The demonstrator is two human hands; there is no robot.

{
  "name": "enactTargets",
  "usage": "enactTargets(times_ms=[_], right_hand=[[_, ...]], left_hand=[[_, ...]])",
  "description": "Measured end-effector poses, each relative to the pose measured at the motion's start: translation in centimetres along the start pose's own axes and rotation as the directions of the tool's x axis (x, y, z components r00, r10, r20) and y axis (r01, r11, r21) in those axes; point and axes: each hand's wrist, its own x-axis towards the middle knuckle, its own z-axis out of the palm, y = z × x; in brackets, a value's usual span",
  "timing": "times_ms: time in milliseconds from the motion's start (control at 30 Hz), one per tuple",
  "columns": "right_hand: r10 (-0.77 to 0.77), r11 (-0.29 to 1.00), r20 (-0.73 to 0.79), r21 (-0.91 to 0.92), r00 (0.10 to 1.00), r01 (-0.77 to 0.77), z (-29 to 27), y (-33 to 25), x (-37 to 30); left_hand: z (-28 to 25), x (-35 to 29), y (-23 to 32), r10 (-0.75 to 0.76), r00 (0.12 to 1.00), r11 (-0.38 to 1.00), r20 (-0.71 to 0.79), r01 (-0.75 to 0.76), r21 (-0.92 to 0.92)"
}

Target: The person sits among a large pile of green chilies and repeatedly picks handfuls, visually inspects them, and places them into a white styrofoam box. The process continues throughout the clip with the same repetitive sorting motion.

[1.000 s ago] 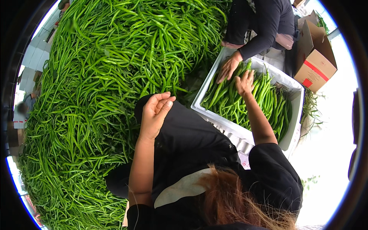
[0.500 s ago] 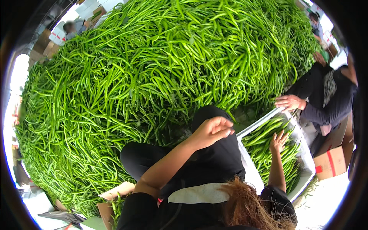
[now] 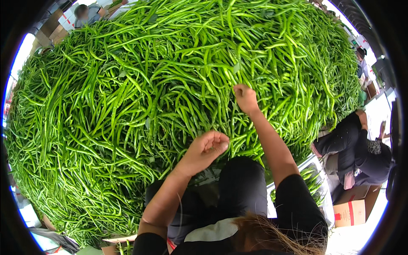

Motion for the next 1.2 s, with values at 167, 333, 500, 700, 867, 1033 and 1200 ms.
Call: enactTargets(times_ms=[167, 333, 500, 700, 867, 1033, 1200], right_hand=[[0.108, 0.908, 0.066, -0.413, 0.992, -0.071, 5.5, 0.4, 8.0], [-0.270, 0.888, -0.042, -0.397, 0.962, 0.232, 3.9, 2.2, 9.0], [-0.098, 0.939, 0.041, -0.328, 0.994, 0.106, 2.0, 4.9, 7.4], [-0.038, 0.848, 0.198, -0.513, 0.979, 0.136, 2.9, 6.9, 9.5], [-0.231, 0.889, 0.027, -0.401, 0.973, 0.222, 1.0, 8.3, 9.0], [-0.077, 0.977, -0.076, 0.191, 0.994, 0.090, 0.2, -4.8, 6.5], [-0.595, 0.792, 0.454, 0.193, 0.662, 0.579, 1.5, -10.8, -3.6]], left_hand=[[-1.8, 0.2, -0.5, -0.067, 0.993, 0.997, -0.102, 0.064, -0.036], [-3.7, 1.8, -0.8, 0.033, 0.968, 0.999, -0.247, -0.028, 0.027], [-4.6, 3.4, -1.6, 0.043, 0.957, 0.993, -0.287, -0.073, -0.096], [-3.9, 3.7, -1.6, 0.084, 0.957, 0.991, -0.278, -0.109, -0.073], [-4.6, 3.3, -1.1, 0.081, 0.951, 0.985, -0.300, -0.122, -0.119], [-4.9, 2.5, -0.1, 0.072, 0.903, 0.962, -0.423, -0.175, -0.210], [-6.1, 3.1, 0.4, -0.059, 0.850, 0.741, -0.523, -0.314, -0.594]])
